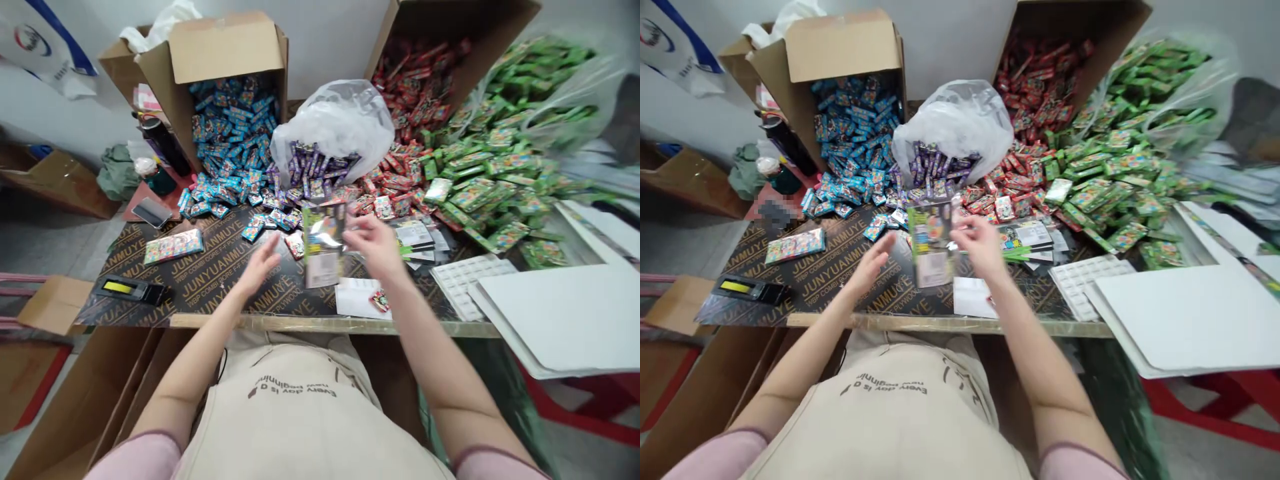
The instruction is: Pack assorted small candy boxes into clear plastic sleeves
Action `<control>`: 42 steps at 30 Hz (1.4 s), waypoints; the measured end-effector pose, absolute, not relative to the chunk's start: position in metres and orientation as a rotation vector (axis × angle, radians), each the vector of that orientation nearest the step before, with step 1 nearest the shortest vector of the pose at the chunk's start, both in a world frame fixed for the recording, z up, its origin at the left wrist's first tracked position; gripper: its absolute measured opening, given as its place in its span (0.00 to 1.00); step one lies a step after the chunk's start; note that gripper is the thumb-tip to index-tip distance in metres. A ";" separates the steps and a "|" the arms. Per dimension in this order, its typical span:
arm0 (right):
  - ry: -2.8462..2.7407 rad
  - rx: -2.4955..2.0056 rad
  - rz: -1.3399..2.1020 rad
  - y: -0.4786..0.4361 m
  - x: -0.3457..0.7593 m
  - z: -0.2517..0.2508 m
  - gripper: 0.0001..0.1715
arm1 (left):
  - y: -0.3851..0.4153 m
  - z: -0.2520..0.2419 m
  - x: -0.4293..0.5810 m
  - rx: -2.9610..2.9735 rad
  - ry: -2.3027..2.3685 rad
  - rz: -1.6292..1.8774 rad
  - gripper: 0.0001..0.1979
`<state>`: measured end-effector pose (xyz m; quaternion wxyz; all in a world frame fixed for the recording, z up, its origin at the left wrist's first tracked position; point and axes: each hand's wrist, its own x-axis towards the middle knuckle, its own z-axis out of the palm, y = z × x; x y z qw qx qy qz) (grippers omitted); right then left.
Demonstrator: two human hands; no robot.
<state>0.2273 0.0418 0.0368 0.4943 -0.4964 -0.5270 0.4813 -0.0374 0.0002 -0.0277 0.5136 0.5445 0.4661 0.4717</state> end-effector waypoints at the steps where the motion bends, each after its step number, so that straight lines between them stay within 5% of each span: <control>1: -1.234 -1.181 1.295 0.037 0.203 0.028 0.20 | -0.004 -0.023 -0.013 1.186 0.983 1.123 0.40; 4: -1.217 -1.238 1.253 0.021 0.162 0.002 0.20 | -0.016 -0.011 0.030 0.808 0.828 1.082 0.39; 8: -1.433 -1.346 0.603 0.007 0.167 -0.007 0.29 | -0.026 -0.006 0.030 0.550 0.745 1.031 0.37; 11: -1.604 -1.222 0.467 0.009 0.180 0.002 0.27 | -0.033 -0.011 0.023 0.522 0.705 0.954 0.33; 23: -2.115 -0.803 1.015 0.027 0.207 0.036 0.17 | -0.030 -0.010 0.013 0.814 0.783 0.812 0.33; 29: -2.242 -0.665 1.271 0.036 0.217 0.030 0.25 | -0.032 -0.001 0.019 0.782 0.857 0.779 0.22; 36: -1.630 -1.159 0.772 0.016 0.199 0.010 0.39 | -0.024 0.006 0.024 0.820 0.990 0.973 0.17; 38: -1.446 -1.213 0.946 0.008 0.193 0.002 0.42 | -0.022 0.006 0.020 0.863 1.026 1.002 0.19; 42: -1.387 -1.120 1.574 0.003 0.191 -0.008 0.27 | -0.019 0.003 0.013 1.264 1.246 1.074 0.18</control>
